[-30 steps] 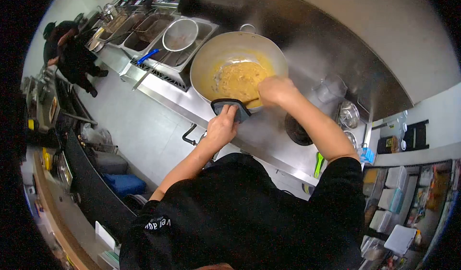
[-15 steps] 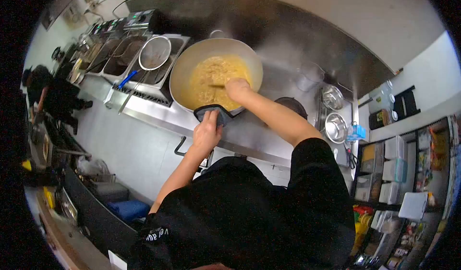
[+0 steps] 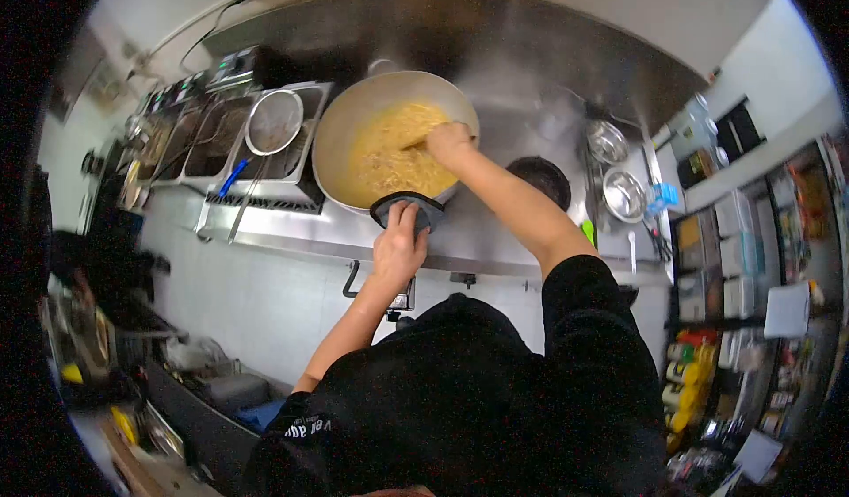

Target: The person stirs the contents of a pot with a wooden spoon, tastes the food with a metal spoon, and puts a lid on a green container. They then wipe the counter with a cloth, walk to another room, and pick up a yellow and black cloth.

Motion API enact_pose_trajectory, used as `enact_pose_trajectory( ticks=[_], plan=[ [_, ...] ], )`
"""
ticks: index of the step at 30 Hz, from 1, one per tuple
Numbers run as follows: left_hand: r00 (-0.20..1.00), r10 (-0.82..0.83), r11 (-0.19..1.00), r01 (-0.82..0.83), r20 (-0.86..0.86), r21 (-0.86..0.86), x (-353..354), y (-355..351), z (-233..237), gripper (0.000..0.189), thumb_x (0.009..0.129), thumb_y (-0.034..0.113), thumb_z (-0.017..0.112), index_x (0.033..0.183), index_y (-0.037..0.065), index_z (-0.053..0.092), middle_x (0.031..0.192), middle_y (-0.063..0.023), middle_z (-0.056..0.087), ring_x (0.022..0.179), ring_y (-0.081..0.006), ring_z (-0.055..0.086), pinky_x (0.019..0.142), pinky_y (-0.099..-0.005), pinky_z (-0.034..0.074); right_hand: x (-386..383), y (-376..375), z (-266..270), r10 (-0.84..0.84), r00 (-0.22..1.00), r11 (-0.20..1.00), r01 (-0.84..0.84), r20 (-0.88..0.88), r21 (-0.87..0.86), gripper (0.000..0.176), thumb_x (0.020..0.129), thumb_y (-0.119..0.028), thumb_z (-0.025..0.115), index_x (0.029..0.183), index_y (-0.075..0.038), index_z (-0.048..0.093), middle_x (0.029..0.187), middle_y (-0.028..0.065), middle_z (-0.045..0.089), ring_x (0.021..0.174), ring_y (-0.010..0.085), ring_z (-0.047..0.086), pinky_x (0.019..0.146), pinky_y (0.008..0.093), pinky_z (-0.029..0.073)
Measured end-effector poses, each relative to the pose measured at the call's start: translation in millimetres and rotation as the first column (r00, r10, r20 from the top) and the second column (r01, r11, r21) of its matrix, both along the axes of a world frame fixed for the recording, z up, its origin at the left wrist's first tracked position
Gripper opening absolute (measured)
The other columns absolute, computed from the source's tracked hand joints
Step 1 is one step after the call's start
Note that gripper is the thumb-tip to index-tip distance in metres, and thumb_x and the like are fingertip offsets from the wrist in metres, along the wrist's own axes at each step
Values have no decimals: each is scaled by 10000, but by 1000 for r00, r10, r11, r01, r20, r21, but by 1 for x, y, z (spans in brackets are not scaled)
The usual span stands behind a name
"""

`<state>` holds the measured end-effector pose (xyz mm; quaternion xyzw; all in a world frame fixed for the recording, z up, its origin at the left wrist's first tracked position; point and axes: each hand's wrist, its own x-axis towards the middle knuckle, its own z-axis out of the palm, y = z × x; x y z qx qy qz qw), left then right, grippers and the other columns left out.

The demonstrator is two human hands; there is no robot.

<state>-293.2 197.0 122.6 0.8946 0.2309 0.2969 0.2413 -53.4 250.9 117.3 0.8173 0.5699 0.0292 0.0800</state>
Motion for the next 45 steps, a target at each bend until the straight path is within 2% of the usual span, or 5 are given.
enact_pose_trajectory(
  ticks=[7, 18, 26, 38, 45],
  plan=[
    [910, -409, 907, 413, 68, -82, 16, -43, -23, 454, 766, 101, 665, 1183, 25, 502, 1159, -142, 525, 876, -344, 634, 682, -420, 544, -59, -102, 61, 192, 976, 687, -62, -99, 724, 152, 841, -159, 605, 823, -27, 677, 735, 110, 635, 783, 308, 607, 720, 408, 473],
    [608, -370, 901, 420, -702, -111, 111, -93, -88, 1005, 725, 503, 725, 1487, 99, 211, 1534, -253, 116, 1241, -504, 408, 969, -612, 376, -4, -384, -66, -371, 746, 698, 617, -553, 363, 650, 837, -107, 606, 1427, -163, 340, 1178, 193, 513, 963, 380, 585, 798, 463, 491],
    [979, -174, 960, 192, 104, -205, 329, -93, -92, 886, 799, 211, 706, 1478, 28, 166, 1478, -282, 257, 1361, -408, 291, 1103, -387, 292, 92, -486, -119, -213, 748, 977, 177, -629, -120, 380, 844, -385, 642, 1086, -92, 645, 980, 163, 660, 883, 325, 650, 756, 425, 518],
    [904, 102, 955, -205, -415, -212, 515, -13, -123, 738, 751, 29, 586, 1410, -33, 259, 1353, -288, 432, 1257, -413, 429, 1013, -428, 404, 97, -604, -130, -270, 427, 901, 428, -863, -69, 391, 815, -428, 694, 968, -67, 705, 754, 111, 679, 656, 267, 652, 627, 370, 514],
    [993, 118, 991, -116, 23, -73, 485, -13, -162, 223, 846, 125, 549, 993, -33, 492, 930, -291, 599, 904, -458, 591, 793, -510, 472, 139, -541, -110, -190, 432, 934, 356, -882, -27, 364, 821, -353, 710, 1025, -52, 694, 779, 111, 679, 653, 220, 638, 625, 335, 511]
  ],
)
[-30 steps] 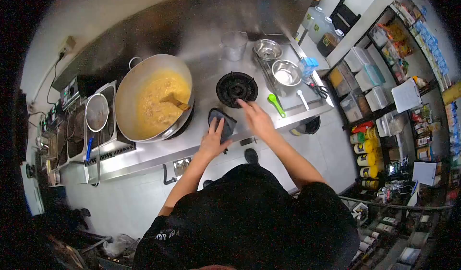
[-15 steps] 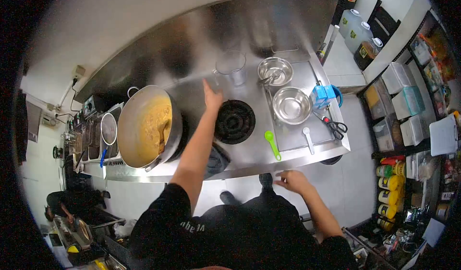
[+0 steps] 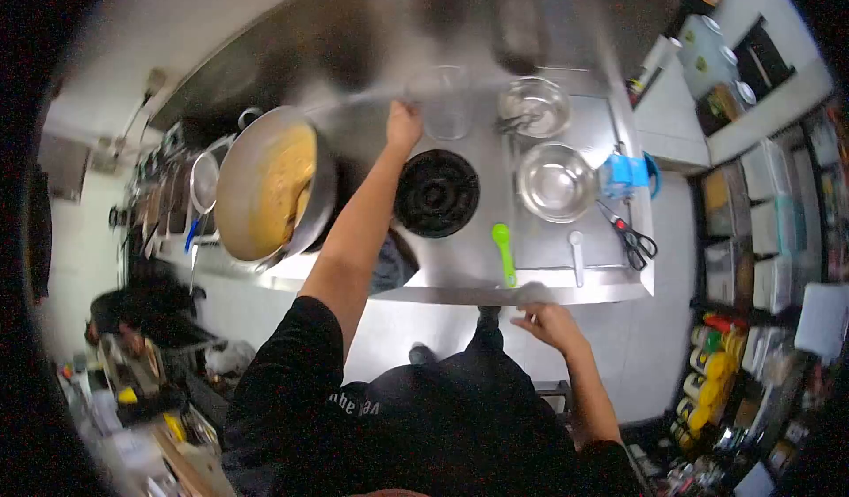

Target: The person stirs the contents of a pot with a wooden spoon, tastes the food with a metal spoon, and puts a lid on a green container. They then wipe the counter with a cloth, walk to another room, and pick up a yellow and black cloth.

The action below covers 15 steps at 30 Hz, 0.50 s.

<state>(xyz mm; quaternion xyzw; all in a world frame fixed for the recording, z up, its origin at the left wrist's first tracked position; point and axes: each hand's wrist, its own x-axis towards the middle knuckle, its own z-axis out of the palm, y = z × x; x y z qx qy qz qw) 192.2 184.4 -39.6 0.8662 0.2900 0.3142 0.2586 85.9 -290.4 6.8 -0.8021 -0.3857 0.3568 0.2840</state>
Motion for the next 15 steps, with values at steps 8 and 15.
enact_pose_trajectory(
  ticks=[8, 15],
  plan=[
    [974, -194, 977, 203, 119, -65, -179, -55, 222, 196, 873, 134, 593, 968, -3, 490, 828, -181, 623, 730, -245, 623, 662, -358, 481, -3, 142, 7, -125, 821, 891, 339, -557, 301, 544, 961, -458, 485, 1371, -102, 459, 971, 120, 657, 707, 172, 641, 659, 299, 516],
    [887, -157, 891, 317, 435, -324, -416, -61, 245, 91, 864, 68, 568, 899, 55, 486, 778, 11, 521, 657, -57, 498, 582, -236, 420, -127, 239, 77, 184, 325, 929, 251, -928, 273, 886, 852, -767, 267, 1483, -146, 222, 1266, 160, 525, 914, 291, 636, 717, 421, 566]
  ],
)
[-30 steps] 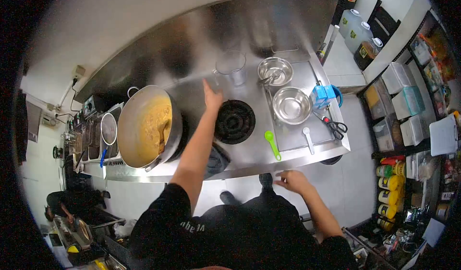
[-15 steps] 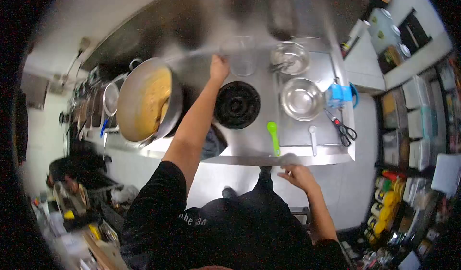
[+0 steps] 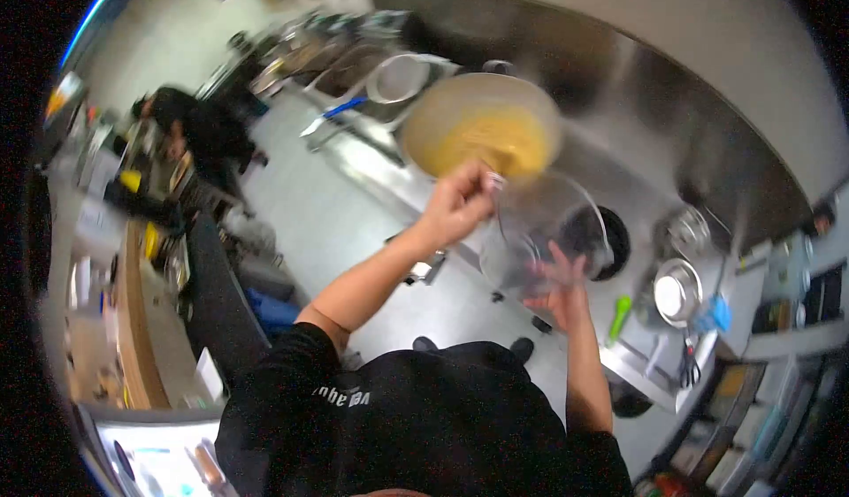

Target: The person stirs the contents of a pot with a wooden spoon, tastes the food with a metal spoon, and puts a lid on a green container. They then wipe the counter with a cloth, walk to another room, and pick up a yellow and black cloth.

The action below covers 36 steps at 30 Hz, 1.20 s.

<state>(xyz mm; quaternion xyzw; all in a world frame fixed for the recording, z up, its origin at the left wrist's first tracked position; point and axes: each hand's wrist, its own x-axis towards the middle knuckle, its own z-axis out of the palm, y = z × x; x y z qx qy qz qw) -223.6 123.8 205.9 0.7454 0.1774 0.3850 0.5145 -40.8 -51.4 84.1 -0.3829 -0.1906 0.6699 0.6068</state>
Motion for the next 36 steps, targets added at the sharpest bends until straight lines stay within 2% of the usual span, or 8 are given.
enact_pose_trajectory(
  ticks=[6, 14, 18, 20, 23, 26, 27, 36],
  plan=[
    [990, 117, 967, -131, -75, -217, -205, 1, -33, 133, 758, 17, 570, 857, 56, 492, 630, 14, 448, 563, -55, 401, 501, -249, 346, -205, 48, -16, 333, 828, 935, -353, -452, 41, 919, 778, -846, 200, 1498, -277, 163, 1404, 180, 392, 1139, 433, 510, 786, 597, 518],
    [991, 133, 991, -132, -34, 22, -378, 66, 12, 550, 727, 90, 612, 1261, 47, 489, 1236, -127, 440, 1016, -207, 502, 837, -332, 452, -350, 184, 1, 441, 824, 876, -481, -355, -30, 990, 770, -860, 125, 1505, -198, 162, 1460, 199, 330, 1000, 409, 576, 664, 487, 510],
    [968, 147, 802, 4, -204, 598, -427, 120, 33, 730, 745, 238, 662, 1404, 70, 397, 1438, -203, 325, 1254, -362, 400, 995, -449, 384, -387, 263, -10, 543, 615, 785, -614, -571, 85, 1040, 759, -874, 125, 1418, -98, 342, 1408, 187, 414, 1017, 316, 588, 680, 415, 513],
    [947, 174, 785, 32, -269, 619, -455, 156, 34, 767, 744, 316, 711, 1410, 100, 396, 1485, -221, 260, 1301, -408, 353, 1035, -490, 343, -421, 309, 7, -16, 105, 762, -643, -994, -80, 1029, 769, -866, 140, 1386, -78, 381, 1388, 183, 440, 1036, 287, 588, 717, 386, 516],
    [854, 283, 689, 135, -436, 712, -509, 221, 43, 830, 700, 383, 754, 1411, 154, 392, 1499, -183, 249, 1320, -399, 336, 1062, -500, 332, -462, 392, -54, 648, 538, 713, -677, -540, 181, 1027, 784, -854, 135, 1405, -68, 361, 1373, 175, 461, 1091, 261, 568, 784, 375, 514],
    [681, 330, 596, 387, -654, 704, -558, 292, 75, 749, 734, 403, 720, 1397, 234, 415, 1521, -130, 235, 1370, -366, 283, 1110, -494, 296, -521, 480, -40, 781, 209, 526, -728, -589, 439, 1013, 796, -842, 132, 1409, -69, 362, 1370, 171, 465, 1027, 250, 599, 753, 372, 523],
    [599, 436, 467, 488, -672, 738, -572, 318, 86, 689, 764, 341, 682, 1393, 249, 415, 1525, -92, 238, 1384, -346, 267, 1118, -491, 293, -555, 493, 23, 532, 718, 778, -624, -449, -74, 1002, 803, -836, 139, 1402, -67, 373, 1368, 178, 469, 870, 248, 644, 648, 372, 526],
    [588, 586, 194, 567, -558, 801, -680, 530, 128, 137, 749, 180, 618, 879, 136, 619, 1362, -31, 437, 1363, -298, 324, 1089, -423, 384, -670, 717, 31, 607, 458, 744, -615, -649, 262, 921, 834, -796, 105, 1443, -145, 337, 1361, 204, 472, 643, 338, 634, 570, 384, 516]
  ],
)
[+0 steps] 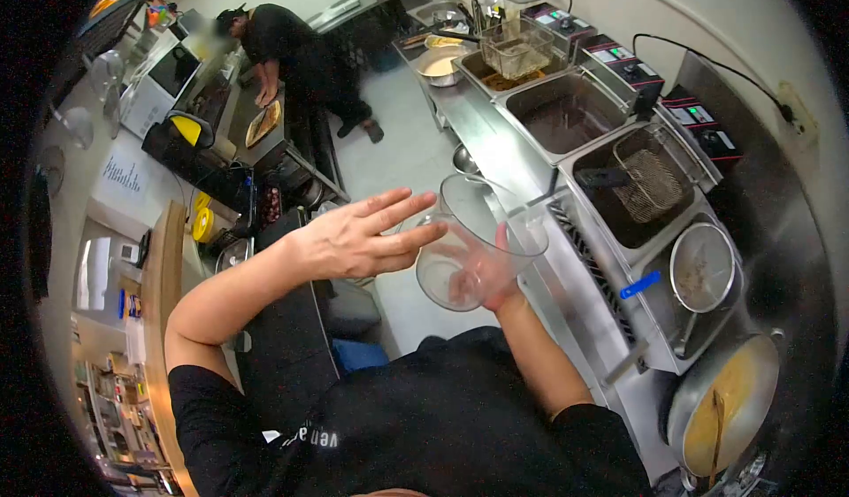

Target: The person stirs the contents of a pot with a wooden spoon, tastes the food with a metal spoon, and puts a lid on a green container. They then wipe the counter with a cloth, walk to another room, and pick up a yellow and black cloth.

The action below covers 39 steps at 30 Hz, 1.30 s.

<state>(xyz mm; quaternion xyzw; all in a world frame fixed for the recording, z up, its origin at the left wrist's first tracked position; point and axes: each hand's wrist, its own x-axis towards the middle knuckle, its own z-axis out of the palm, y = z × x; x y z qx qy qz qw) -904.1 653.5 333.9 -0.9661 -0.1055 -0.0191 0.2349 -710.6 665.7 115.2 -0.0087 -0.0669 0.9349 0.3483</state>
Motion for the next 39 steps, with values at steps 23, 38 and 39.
enact_pose_trajectory(
  ticks=[23, 38, 39],
  plan=[
    [926, -368, 773, 255, 85, 581, -333, 548, 100, 251, 795, 333, 680, 667, 180, 527, 743, 21, 432, 708, -155, 441, 533, -230, 445, -295, 452, 103, -651, 647, 685, 274, 397, 676, 914, 827, -799, 96, 1508, -191, 151, 1338, 243, 467, 832, 363, 662, 636, 383, 562],
    [953, -174, 963, 110, 250, 248, -443, 1059, 13, 332, 778, 328, 695, 635, 88, 516, 735, -33, 502, 720, -237, 492, 591, -311, 471, -374, 717, 50, -737, 435, 669, 359, 518, 651, 849, 942, -656, 104, 1286, 12, 499, 1038, 184, 633, 684, 193, 634, 579, 268, 521],
    [945, -106, 972, 33, 311, 231, -449, 1088, 5, 278, 792, 324, 682, 677, 104, 558, 747, -27, 511, 737, -233, 502, 605, -307, 483, -382, 732, 54, -737, 344, 675, 350, 581, 649, 792, 972, -605, 142, 1260, 32, 514, 1009, 168, 641, 673, 181, 629, 572, 266, 518]
  ],
)
